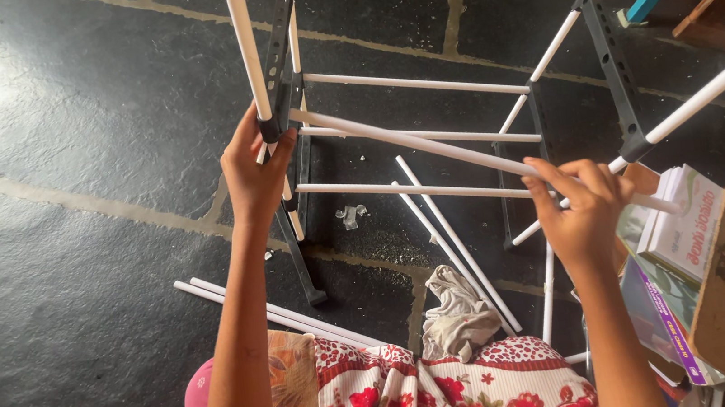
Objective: The person assembles a white and black plastic rack on the floor. They insert white rods into black side frames, wipe the rods with a cloth, and connect the components to form a multi-tiered structure.
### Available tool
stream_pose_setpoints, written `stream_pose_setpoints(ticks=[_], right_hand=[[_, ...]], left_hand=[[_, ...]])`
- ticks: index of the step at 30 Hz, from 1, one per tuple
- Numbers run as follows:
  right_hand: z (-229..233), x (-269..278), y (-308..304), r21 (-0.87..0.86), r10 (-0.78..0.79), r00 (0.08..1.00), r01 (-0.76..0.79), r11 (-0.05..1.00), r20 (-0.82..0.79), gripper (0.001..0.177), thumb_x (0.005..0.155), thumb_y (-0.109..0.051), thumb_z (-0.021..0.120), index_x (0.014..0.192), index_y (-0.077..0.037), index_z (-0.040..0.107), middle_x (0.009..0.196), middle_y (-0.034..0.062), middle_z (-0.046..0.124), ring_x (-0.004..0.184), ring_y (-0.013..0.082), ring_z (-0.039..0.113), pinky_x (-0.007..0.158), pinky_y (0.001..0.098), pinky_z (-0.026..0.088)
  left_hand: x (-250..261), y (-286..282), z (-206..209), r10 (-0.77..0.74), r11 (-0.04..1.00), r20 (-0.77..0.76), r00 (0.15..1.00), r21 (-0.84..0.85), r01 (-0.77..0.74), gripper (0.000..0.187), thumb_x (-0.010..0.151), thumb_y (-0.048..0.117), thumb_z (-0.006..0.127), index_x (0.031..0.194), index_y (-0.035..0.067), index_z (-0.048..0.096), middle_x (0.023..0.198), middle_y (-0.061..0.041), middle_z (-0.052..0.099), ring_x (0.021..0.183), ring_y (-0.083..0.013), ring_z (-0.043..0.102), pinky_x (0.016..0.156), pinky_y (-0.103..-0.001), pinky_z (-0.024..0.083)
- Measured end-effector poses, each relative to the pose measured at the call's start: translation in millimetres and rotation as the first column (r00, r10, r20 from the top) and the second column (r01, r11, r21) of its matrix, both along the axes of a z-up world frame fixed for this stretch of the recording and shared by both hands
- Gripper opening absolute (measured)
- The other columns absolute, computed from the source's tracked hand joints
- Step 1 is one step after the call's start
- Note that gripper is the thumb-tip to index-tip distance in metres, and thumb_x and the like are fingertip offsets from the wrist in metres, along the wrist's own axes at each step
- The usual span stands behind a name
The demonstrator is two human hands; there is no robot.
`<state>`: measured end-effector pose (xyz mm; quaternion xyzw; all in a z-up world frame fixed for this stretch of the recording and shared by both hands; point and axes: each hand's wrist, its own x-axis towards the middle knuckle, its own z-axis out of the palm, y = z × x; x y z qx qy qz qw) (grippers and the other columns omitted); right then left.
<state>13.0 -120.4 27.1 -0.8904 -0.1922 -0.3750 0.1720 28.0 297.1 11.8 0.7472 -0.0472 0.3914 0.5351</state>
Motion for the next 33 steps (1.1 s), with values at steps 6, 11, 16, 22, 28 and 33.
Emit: stream_pose_setpoints(ticks=[6, 11, 16, 22, 28, 33], right_hand=[[-4, 11, 5, 0.011, 0.010, 1.000, -0.010, 1.000, 0.016, 0.023, 0.102, -0.037, 0.080, 0.122, -0.025, 0.081, 0.092, -0.0055, 0.060, 0.093, 0.0170, 0.055, 0.098, 0.0406, 0.032], [-2, 7, 5, -0.019, -0.010, 1.000, 0.010, 1.000, -0.015, 0.023, 0.102, -0.036, 0.080, 0.121, -0.024, 0.082, 0.090, -0.0052, 0.060, 0.090, 0.0170, 0.054, 0.095, 0.0409, 0.031], [-1, 0, 10, -0.005, -0.009, 1.000, 0.009, 1.000, 0.013, 0.023, 0.103, -0.037, 0.079, 0.121, -0.024, 0.081, 0.091, -0.0051, 0.060, 0.093, 0.0168, 0.055, 0.096, 0.0404, 0.031], [0, -5, 13, -0.019, -0.031, 0.999, 0.031, 0.999, 0.029, 0.024, 0.103, -0.037, 0.078, 0.121, -0.023, 0.082, 0.090, -0.0049, 0.060, 0.093, 0.0175, 0.055, 0.097, 0.0395, 0.030], [0, -27, 21, -0.016, -0.052, 0.997, 0.053, 0.998, 0.049, 0.023, 0.104, -0.037, 0.078, 0.121, -0.022, 0.082, 0.090, -0.0065, 0.060, 0.092, 0.0148, 0.055, 0.096, 0.0399, 0.028], [20, -48, 23, -0.096, -0.125, 0.977, 0.143, 0.985, 0.172, 0.021, 0.107, -0.041, 0.077, 0.118, -0.023, 0.083, 0.088, -0.0065, 0.061, 0.087, 0.0131, 0.051, 0.093, 0.0372, 0.025]], left_hand=[[-2, -1, 3, 0.028, 0.998, -0.146, 0.989, -0.059, -0.037, 0.053, 0.096, 0.005, 0.073, 0.147, 0.011, 0.056, 0.111, -0.001, 0.076, 0.107, -0.0144, 0.074, 0.095, -0.038, 0.064], [-2, -2, 2, 0.028, 0.997, -0.134, 0.991, -0.066, -0.037, 0.053, 0.097, 0.007, 0.072, 0.147, 0.012, 0.055, 0.113, -0.001, 0.076, 0.109, -0.0144, 0.074, 0.094, -0.038, 0.061], [-3, -2, 3, 0.032, 0.998, -0.157, 0.987, -0.051, -0.041, 0.052, 0.098, 0.007, 0.071, 0.147, 0.011, 0.055, 0.112, -0.002, 0.077, 0.109, -0.0161, 0.075, 0.094, -0.037, 0.061], [-4, -3, 6, 0.029, 0.999, -0.107, 0.994, -0.034, -0.033, 0.049, 0.100, 0.005, 0.070, 0.147, 0.008, 0.054, 0.115, -0.005, 0.076, 0.110, -0.0167, 0.074, 0.094, -0.037, 0.060], [-4, -2, 11, 0.079, 0.997, -0.160, 0.984, 0.029, -0.075, 0.049, 0.097, 0.005, 0.071, 0.145, 0.007, 0.057, 0.107, -0.004, 0.078, 0.101, -0.0147, 0.076, 0.090, -0.035, 0.066], [-3, 1, 11, 0.074, 0.997, -0.147, 0.986, 0.042, -0.069, 0.048, 0.097, 0.004, 0.071, 0.144, 0.007, 0.058, 0.108, -0.005, 0.078, 0.102, -0.0147, 0.076, 0.089, -0.036, 0.066]])
